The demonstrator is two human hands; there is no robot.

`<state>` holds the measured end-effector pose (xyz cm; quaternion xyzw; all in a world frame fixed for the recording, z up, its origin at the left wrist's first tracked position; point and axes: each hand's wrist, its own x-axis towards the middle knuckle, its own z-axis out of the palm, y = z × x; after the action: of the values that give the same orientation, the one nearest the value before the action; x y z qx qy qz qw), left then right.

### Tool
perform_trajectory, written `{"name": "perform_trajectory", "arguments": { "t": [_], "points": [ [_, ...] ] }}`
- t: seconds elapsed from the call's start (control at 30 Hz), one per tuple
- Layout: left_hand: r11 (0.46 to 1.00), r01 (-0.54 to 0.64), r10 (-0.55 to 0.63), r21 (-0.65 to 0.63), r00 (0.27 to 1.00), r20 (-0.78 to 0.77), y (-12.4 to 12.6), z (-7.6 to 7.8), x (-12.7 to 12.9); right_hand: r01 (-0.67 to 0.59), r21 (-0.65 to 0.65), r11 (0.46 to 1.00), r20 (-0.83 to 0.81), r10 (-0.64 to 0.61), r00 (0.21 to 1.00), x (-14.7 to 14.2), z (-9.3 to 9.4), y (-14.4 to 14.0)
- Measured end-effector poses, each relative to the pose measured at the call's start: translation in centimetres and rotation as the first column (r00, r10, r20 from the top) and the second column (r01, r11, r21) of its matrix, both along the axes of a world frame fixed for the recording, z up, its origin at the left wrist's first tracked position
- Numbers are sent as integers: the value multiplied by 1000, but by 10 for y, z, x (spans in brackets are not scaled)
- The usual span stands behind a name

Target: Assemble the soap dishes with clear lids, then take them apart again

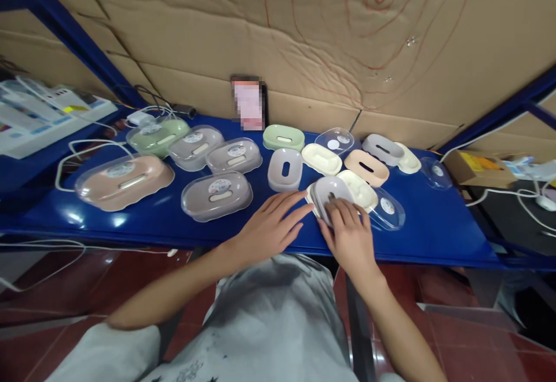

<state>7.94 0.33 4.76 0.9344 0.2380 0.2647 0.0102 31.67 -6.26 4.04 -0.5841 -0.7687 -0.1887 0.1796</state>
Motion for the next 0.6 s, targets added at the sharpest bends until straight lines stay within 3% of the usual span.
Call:
{"name": "perform_trajectory", "arguments": {
  "t": [0.13, 0.3, 0.4, 0.43, 0.5, 0.57, 0.6],
  "points": [
    [995, -10, 11, -104, 1000, 5, 6, -8, -8, -163, -174, 971, -132, 141, 981, 0, -7, 1],
    [988, 10, -14, -157, 1000, -25, 2, -23, -29, -428, -314, 847, -301, 339, 891, -2, -2, -4],
    [989, 16, -23, -146, 999, -48, -1, -25, -35, -501, -335, 798, -349, 389, 853, 0, 1, -6],
    [990, 14, -22, -143, 998, -51, -2, -25, -36, -490, -329, 807, -348, 379, 857, 6, 1, -6],
    [989, 8, -15, -146, 999, -51, -4, -26, -40, -369, -273, 889, -324, 276, 905, 29, 0, -7],
    [986, 8, -13, -167, 1000, -27, -7, -27, -45, -105, -181, 978, -285, 50, 957, 65, -5, -9],
    [983, 11, -11, -184, 1000, 3, -9, -28, -48, 31, -144, 989, -271, -70, 960, 85, -8, -11]
  ]
}}
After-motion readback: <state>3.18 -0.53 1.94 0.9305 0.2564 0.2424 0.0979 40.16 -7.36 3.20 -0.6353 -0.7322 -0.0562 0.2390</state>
